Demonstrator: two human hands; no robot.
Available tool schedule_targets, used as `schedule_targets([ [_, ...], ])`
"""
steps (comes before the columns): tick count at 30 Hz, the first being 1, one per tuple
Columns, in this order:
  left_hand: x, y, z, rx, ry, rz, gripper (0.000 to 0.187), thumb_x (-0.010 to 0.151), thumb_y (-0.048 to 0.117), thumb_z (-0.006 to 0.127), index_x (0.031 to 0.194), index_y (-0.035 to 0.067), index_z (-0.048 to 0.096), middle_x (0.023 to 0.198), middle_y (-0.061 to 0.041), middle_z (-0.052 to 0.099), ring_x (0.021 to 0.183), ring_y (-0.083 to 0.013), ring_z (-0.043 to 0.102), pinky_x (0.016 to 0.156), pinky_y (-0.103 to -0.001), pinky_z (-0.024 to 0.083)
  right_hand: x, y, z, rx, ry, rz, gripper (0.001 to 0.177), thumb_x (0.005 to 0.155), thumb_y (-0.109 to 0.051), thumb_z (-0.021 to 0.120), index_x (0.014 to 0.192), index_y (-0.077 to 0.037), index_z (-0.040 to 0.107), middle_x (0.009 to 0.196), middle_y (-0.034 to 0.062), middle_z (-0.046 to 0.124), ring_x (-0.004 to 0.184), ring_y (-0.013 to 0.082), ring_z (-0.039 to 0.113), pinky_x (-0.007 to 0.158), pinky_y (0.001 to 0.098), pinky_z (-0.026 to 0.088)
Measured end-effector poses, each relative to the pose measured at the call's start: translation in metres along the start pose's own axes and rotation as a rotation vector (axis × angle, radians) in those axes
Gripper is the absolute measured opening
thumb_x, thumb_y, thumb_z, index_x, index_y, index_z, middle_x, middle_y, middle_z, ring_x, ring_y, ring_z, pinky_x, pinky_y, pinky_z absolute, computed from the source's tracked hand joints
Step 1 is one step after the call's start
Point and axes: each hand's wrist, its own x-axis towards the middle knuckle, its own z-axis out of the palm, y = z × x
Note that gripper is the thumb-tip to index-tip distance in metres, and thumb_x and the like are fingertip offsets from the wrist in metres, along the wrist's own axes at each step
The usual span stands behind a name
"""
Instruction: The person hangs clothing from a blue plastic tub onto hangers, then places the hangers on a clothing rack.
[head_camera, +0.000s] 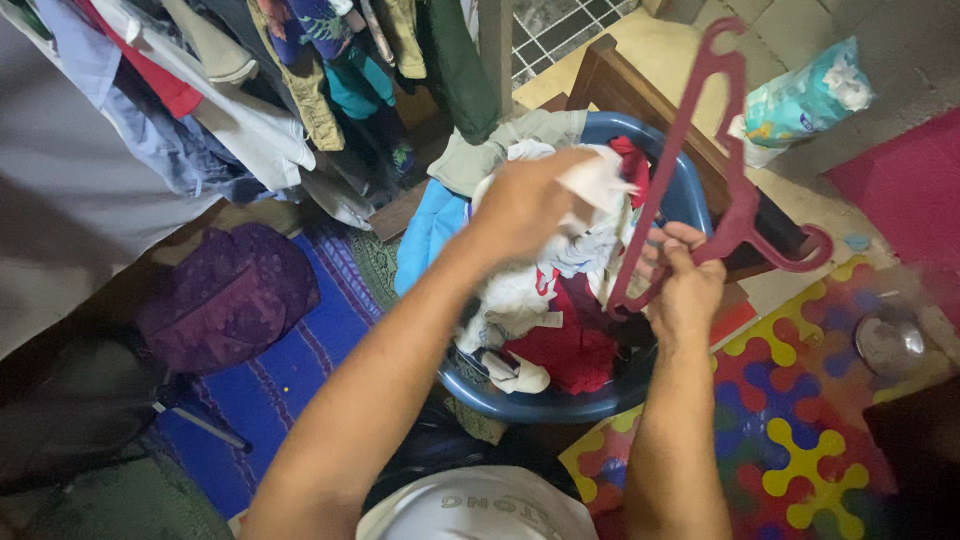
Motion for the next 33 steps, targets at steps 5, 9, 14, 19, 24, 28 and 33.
schedule_targets([
  [5,-0.039,-0.014,0.032,0.290,-0.564,0.181,0.052,0.072,0.015,0.071,0.124,0.012,0.070,0.118,-0.016,0.070,0.115,-0.0364,0.063,0.097,-0.044,0.049,0.011,0.002,-0.017,-0.193,0.068,-0.150,0.016,0.104,0.000,0.054,0.117,0.001,0.062,0.105,0.0129,0.072,0.087,0.0186,0.071,0.076,0.0314,0.060],
  [9,-0.041,-0.089,0.048,0.173,-0.381,-0.004,0.048,0.074,0.018,0.072,0.119,0.005,0.069,0.121,-0.021,0.070,0.113,-0.0384,0.067,0.098,-0.046,0.051,0.019,0.012,-0.045,-0.503,0.105,-0.342,0.024,0.094,0.009,0.052,0.109,0.003,0.069,0.098,0.0099,0.074,0.087,0.0150,0.069,0.077,0.0274,0.056],
  [14,-0.050,-0.147,0.053,0.395,-0.078,-0.804,0.045,0.092,0.036,0.064,0.124,0.004,0.064,0.119,-0.026,0.070,0.112,-0.0435,0.067,0.096,-0.053,0.052,0.007,-0.001,-0.054,-0.993,0.119,-0.304,0.025,0.091,-0.002,0.058,0.101,-0.010,0.079,0.089,0.0133,0.076,0.085,0.0255,0.072,0.078,0.0399,0.056],
  [19,-0.065,-0.198,0.073,0.398,0.052,-0.950,0.068,0.092,0.049,0.069,0.130,-0.005,0.053,0.120,-0.032,0.065,0.112,-0.0471,0.064,0.095,-0.053,0.051,-0.003,-0.029,-0.032,-1.301,-0.086,-0.311,0.023,0.088,-0.012,0.063,0.102,-0.019,0.080,0.093,0.0204,0.073,0.092,0.0389,0.071,0.084,0.0497,0.055],
  [24,-0.056,-0.187,0.074,0.276,0.183,-1.036,0.039,0.083,0.031,0.068,0.117,0.010,0.068,0.118,-0.022,0.071,0.111,-0.0421,0.067,0.094,-0.051,0.053,-0.003,-0.047,-0.010,-1.426,-0.106,-0.174,0.017,0.087,-0.022,0.071,0.101,-0.021,0.081,0.095,0.0202,0.072,0.094,0.0423,0.069,0.083,0.0518,0.054],
  [28,-0.044,-0.173,0.052,0.211,0.361,-0.754,0.023,0.087,0.023,0.061,0.104,0.011,0.072,0.107,-0.022,0.075,0.105,-0.0430,0.068,0.093,-0.051,0.053,0.009,-0.066,-0.010,-1.463,-0.129,-0.170,0.019,0.088,-0.029,0.076,0.106,-0.024,0.080,0.093,0.0211,0.072,0.092,0.0432,0.068,0.083,0.0519,0.053],
  [33,-0.017,-0.146,0.004,0.266,0.434,-0.375,0.015,0.093,0.018,0.060,0.100,0.008,0.068,0.102,-0.024,0.071,0.101,-0.0461,0.066,0.089,-0.053,0.051,0.026,-0.081,-0.007,-1.478,-0.179,-0.172,0.021,0.085,-0.015,0.071,0.098,-0.024,0.083,0.093,0.0185,0.074,0.092,0.0400,0.071,0.085,0.0490,0.054],
])
